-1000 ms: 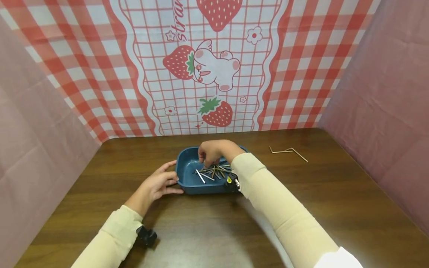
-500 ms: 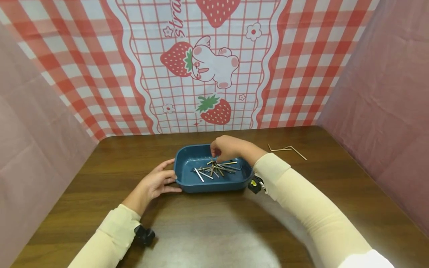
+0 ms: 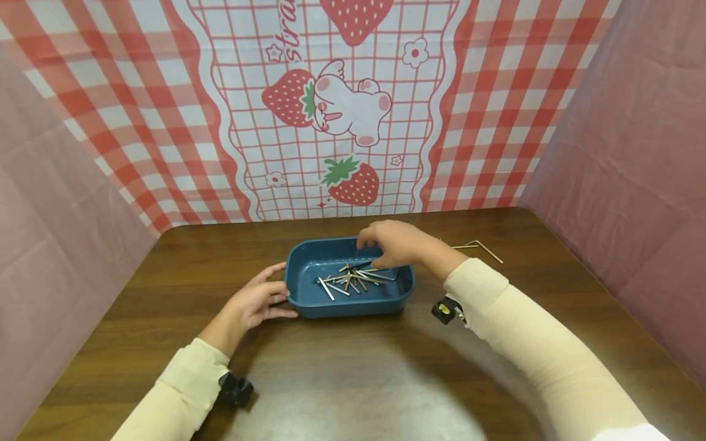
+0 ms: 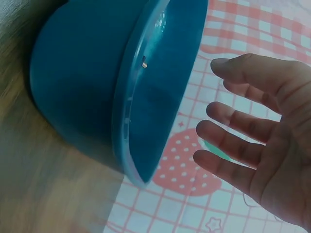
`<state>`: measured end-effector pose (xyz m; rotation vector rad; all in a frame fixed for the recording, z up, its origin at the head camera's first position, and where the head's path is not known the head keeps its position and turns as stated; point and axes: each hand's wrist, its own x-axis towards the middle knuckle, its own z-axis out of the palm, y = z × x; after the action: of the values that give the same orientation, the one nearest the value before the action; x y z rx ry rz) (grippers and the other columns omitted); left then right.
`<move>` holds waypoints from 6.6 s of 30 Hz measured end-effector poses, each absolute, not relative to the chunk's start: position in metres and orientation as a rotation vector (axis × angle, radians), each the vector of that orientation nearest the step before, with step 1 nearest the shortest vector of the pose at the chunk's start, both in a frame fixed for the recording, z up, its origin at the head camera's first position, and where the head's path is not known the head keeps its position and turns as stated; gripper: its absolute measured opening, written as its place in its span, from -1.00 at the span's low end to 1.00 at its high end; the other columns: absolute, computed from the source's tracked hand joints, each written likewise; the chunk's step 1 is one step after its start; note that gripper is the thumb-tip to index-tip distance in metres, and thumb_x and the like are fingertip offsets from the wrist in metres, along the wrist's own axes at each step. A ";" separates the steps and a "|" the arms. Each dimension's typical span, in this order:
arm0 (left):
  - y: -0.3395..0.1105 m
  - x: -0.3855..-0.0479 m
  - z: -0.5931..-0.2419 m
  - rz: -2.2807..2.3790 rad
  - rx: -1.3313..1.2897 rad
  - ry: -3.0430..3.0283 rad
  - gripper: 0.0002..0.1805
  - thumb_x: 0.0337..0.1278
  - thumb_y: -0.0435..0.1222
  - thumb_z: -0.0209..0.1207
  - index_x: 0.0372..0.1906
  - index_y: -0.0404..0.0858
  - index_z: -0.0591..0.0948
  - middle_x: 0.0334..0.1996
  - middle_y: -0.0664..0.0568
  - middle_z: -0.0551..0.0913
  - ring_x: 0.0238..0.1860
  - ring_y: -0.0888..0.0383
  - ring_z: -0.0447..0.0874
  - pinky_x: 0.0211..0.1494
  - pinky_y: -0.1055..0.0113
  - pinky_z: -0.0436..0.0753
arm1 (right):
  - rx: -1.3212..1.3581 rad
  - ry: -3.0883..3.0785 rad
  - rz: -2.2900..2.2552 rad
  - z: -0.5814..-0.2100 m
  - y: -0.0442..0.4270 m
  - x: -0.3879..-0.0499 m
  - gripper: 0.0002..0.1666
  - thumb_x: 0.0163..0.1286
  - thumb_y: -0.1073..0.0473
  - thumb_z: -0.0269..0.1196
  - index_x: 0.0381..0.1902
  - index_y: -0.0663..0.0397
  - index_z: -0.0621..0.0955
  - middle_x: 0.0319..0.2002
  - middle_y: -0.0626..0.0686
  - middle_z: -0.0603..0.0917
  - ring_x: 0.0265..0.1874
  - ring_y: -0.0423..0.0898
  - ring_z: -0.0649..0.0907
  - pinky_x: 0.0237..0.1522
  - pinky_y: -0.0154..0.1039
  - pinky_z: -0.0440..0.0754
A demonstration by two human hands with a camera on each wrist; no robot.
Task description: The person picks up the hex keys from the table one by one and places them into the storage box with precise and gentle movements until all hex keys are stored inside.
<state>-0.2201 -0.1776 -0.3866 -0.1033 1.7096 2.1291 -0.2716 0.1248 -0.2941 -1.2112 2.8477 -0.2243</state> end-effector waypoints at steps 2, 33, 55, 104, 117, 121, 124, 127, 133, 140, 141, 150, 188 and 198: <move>-0.178 -0.220 -0.386 2.129 -0.096 1.709 -0.12 -0.01 -0.57 -0.03 0.51 -0.17 0.05 -0.25 -0.15 0.49 -0.22 0.02 0.58 -0.13 -0.12 0.69 | -1.226 2.860 -0.252 -0.292 0.131 -0.269 -0.52 0.10 0.15 0.45 0.02 0.03 0.64 -0.08 0.08 0.63 -0.09 0.00 0.60 -0.07 -0.01 0.61; -0.177 -0.220 -0.386 2.131 -0.092 1.714 -0.11 -0.02 -0.57 -0.03 0.51 -0.18 0.05 -0.22 -0.17 0.50 -0.19 0.00 0.59 -0.12 -0.13 0.69 | -1.021 3.153 -0.550 -0.299 0.237 -0.269 -0.63 0.10 0.31 0.43 -0.08 0.20 0.66 -0.16 0.14 0.66 -0.16 0.08 0.62 -0.09 0.06 0.64; -0.178 -0.221 -0.386 2.121 -0.114 1.721 -0.11 -0.03 -0.57 -0.01 0.51 -0.17 0.07 -0.17 -0.21 0.47 -0.16 -0.02 0.58 -0.10 -0.14 0.68 | -0.678 3.116 -0.687 -0.358 0.281 -0.311 -0.78 0.08 0.41 0.30 -0.24 0.33 0.68 -0.31 0.19 0.69 -0.26 0.12 0.64 -0.14 0.10 0.63; -0.176 -0.221 -0.387 2.119 -0.144 1.733 -0.12 -0.03 -0.57 0.00 0.50 -0.16 0.09 -0.08 -0.26 0.44 -0.15 -0.04 0.57 -0.10 -0.16 0.68 | -0.532 3.024 -0.307 -0.375 0.273 -0.330 -0.84 -0.10 0.33 0.32 -0.70 0.10 0.52 -0.67 -0.05 0.47 -0.60 -0.09 0.43 -0.52 -0.20 0.44; -0.176 -0.222 -0.386 2.119 -0.144 1.733 -0.11 -0.05 -0.57 -0.01 0.50 -0.16 0.10 -0.03 -0.28 0.43 -0.12 -0.05 0.56 -0.08 -0.17 0.67 | -0.558 2.977 -0.511 -0.364 0.275 -0.322 -0.86 -0.01 0.35 0.34 -0.55 0.17 0.54 -0.56 0.00 0.50 -0.52 -0.06 0.47 -0.45 -0.20 0.48; -0.176 -0.222 -0.387 2.118 -0.140 1.731 -0.11 -0.04 -0.57 -0.01 0.50 -0.16 0.09 -0.05 -0.27 0.43 -0.12 -0.05 0.56 -0.08 -0.17 0.66 | -0.564 2.949 -0.557 -0.359 0.273 -0.320 -0.87 0.01 0.38 0.34 -0.50 0.19 0.56 -0.56 0.02 0.52 -0.54 -0.07 0.48 -0.51 -0.22 0.48; -0.177 -0.222 -0.387 2.118 -0.141 1.731 -0.11 -0.04 -0.57 -0.01 0.50 -0.16 0.09 -0.08 -0.25 0.44 -0.13 -0.05 0.56 -0.08 -0.18 0.66 | -0.579 2.948 -0.550 -0.354 0.270 -0.319 -0.88 0.00 0.40 0.33 -0.49 0.19 0.57 -0.57 0.01 0.52 -0.56 -0.08 0.49 -0.56 -0.24 0.48; -0.177 -0.221 -0.386 2.118 -0.144 1.732 -0.12 -0.03 -0.57 -0.01 0.50 -0.16 0.09 -0.12 -0.23 0.45 -0.15 -0.04 0.56 -0.09 -0.17 0.67 | -0.590 2.938 -0.549 -0.348 0.267 -0.316 -0.87 0.00 0.40 0.33 -0.44 0.23 0.59 -0.56 0.03 0.52 -0.55 -0.07 0.50 -0.56 -0.24 0.50; -0.177 -0.220 -0.385 2.118 -0.145 1.732 -0.13 -0.01 -0.57 -0.02 0.51 -0.16 0.09 -0.15 -0.22 0.46 -0.17 -0.03 0.57 -0.09 -0.16 0.67 | -0.590 2.905 -0.569 -0.336 0.258 -0.311 -0.76 -0.02 0.47 0.33 -0.36 0.23 0.54 -0.50 0.06 0.50 -0.49 -0.02 0.50 -0.53 -0.23 0.52; -0.177 -0.220 -0.385 2.116 -0.147 1.733 -0.14 0.01 -0.57 -0.01 0.51 -0.15 0.10 -0.14 -0.23 0.48 -0.17 -0.03 0.57 -0.09 -0.17 0.67 | -0.680 2.918 -0.577 -0.329 0.251 -0.310 -0.62 -0.05 0.52 0.33 -0.22 0.21 0.56 -0.46 0.05 0.50 -0.42 -0.01 0.50 -0.40 -0.18 0.53; -0.177 -0.220 -0.385 2.115 -0.144 1.736 -0.13 0.00 -0.57 -0.01 0.51 -0.16 0.10 -0.13 -0.24 0.47 -0.16 -0.03 0.57 -0.09 -0.16 0.67 | -0.695 2.920 -0.567 -0.328 0.250 -0.310 -0.62 -0.04 0.52 0.33 -0.20 0.23 0.57 -0.46 0.05 0.50 -0.42 -0.01 0.50 -0.38 -0.17 0.53; -0.177 -0.220 -0.386 2.108 -0.136 1.746 -0.10 -0.05 -0.56 -0.01 0.51 -0.16 0.10 -0.09 -0.26 0.46 -0.14 -0.05 0.57 -0.11 -0.14 0.69 | -0.750 2.908 -0.546 -0.314 0.232 -0.307 -0.64 0.04 0.51 0.32 -0.18 0.16 0.61 -0.41 0.07 0.56 -0.37 0.00 0.52 -0.32 -0.16 0.60; -0.176 -0.221 -0.386 2.117 -0.144 1.739 -0.12 -0.04 -0.56 0.00 0.50 -0.15 0.12 0.02 -0.31 0.42 -0.10 -0.07 0.57 -0.09 -0.16 0.67 | -1.201 2.653 -0.196 -0.271 0.106 -0.308 -0.64 0.04 0.48 0.32 -0.20 0.06 0.64 -0.42 -0.01 0.57 -0.42 -0.10 0.52 -0.42 -0.28 0.55; -0.176 -0.220 -0.385 2.121 -0.139 1.731 -0.13 -0.02 -0.56 -0.01 0.50 -0.15 0.11 0.02 -0.31 0.41 -0.09 -0.08 0.56 -0.08 -0.16 0.67 | -1.191 2.566 -0.111 -0.276 0.075 -0.312 -0.64 0.06 0.49 0.29 -0.18 0.08 0.65 -0.36 0.02 0.62 -0.40 -0.10 0.53 -0.43 -0.29 0.55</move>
<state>-0.2199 -0.1758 -0.3850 -0.1393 1.7312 2.1205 -0.3125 0.0745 -0.2757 -1.1910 2.5656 -0.1114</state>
